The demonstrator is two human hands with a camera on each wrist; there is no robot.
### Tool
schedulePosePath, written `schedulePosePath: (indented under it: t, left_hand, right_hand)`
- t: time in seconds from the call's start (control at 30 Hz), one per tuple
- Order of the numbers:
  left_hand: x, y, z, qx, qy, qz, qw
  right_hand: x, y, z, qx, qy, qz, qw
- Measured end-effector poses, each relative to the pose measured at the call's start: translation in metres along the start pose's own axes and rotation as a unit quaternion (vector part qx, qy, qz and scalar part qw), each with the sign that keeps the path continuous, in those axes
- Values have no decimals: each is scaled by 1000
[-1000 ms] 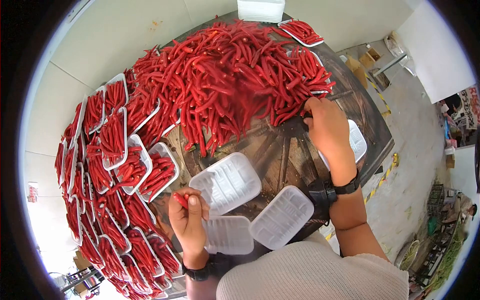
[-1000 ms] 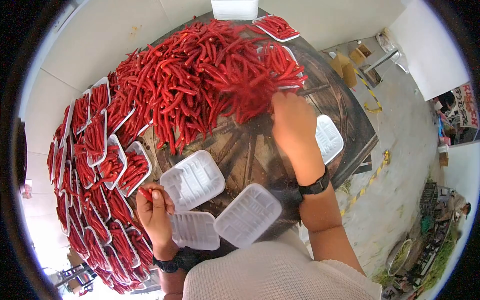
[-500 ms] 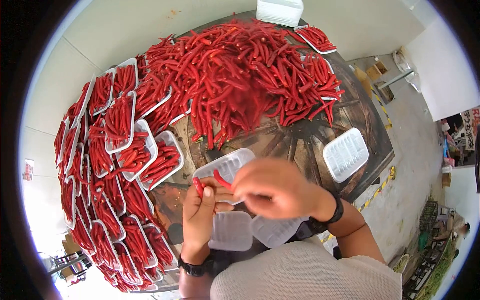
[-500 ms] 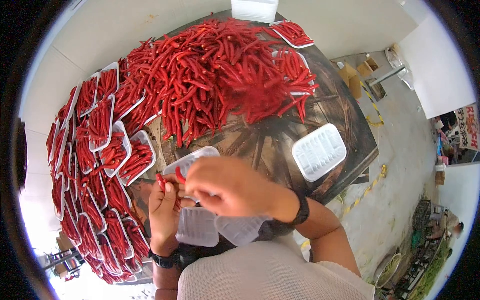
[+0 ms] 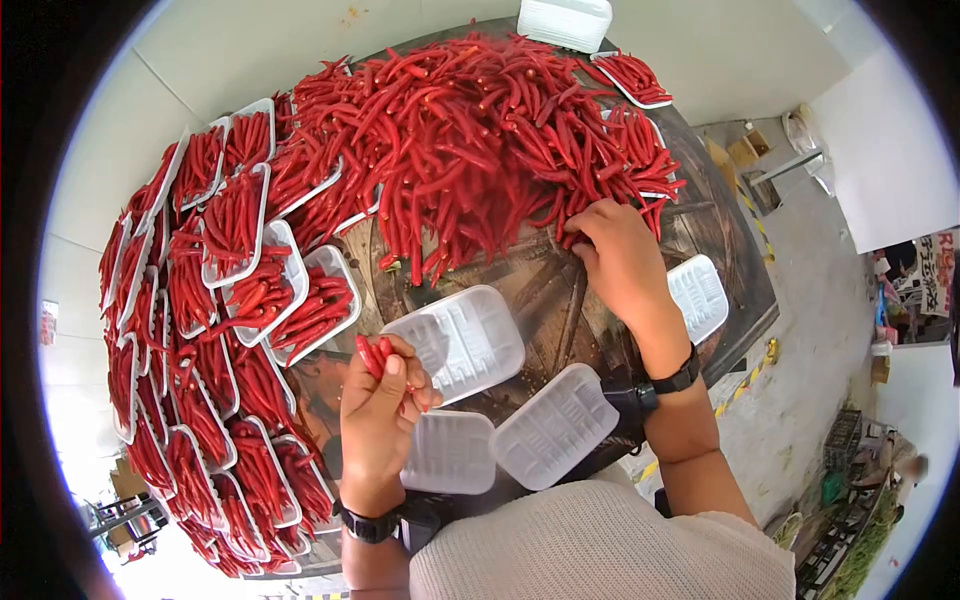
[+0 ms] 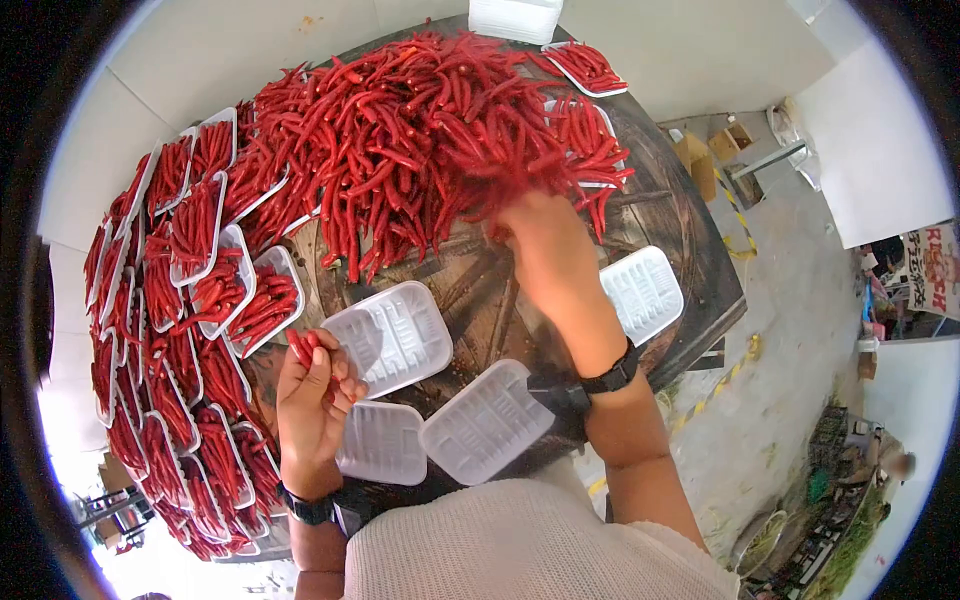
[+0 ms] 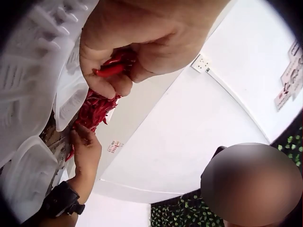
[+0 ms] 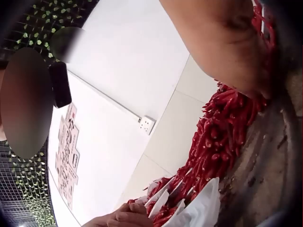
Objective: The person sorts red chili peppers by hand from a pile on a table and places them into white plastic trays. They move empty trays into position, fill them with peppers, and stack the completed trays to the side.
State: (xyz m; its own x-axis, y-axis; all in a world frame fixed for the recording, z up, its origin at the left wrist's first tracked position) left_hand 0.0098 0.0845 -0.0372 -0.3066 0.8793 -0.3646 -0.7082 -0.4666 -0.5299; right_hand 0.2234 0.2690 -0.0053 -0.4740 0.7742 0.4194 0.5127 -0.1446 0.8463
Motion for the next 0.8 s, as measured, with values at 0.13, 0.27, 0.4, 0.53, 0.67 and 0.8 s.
schedulePosePath:
  t: [0.13, 0.27, 0.4, 0.53, 0.67, 0.8]
  left_hand:
    - [1, 2, -4, -8, -7, -71, 997]
    - [-3, -2, 7, 53, -63, -13, 996]
    - [-3, -9, 9, 82, -108, -3, 991]
    - [-4, -14, 1, 107, -119, -20, 987]
    - [-1, -10, -4, 224, -98, -30, 969]
    - [-4, -15, -1, 203, -75, -42, 975]
  right_hand:
    - [0, -3, -10, -29, -1, -33, 999]
    - [-1, 6, -48, 147, 29, -41, 988]
    - [-11, 4, -89, 429, -22, -61, 901]
    - [-16, 2, -114, 434, 71, -68, 896]
    - [-19, -3, -118, 430, 113, -57, 894]
    - [-4, 13, -85, 284, 40, -51, 957]
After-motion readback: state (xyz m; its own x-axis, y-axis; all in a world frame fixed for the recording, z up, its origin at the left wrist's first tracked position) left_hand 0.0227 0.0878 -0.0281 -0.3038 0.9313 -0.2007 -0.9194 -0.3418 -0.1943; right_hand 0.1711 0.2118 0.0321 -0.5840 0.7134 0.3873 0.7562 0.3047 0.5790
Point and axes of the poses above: each hand's wrist, its own x-axis towards the middle knuckle, its own y-axis out of the back of the hand, z = x × y, the point moved 6 cm from there along x, towards the middle knuckle, and after that the axes turned 4 degrees about z, right-handed, at the moved point
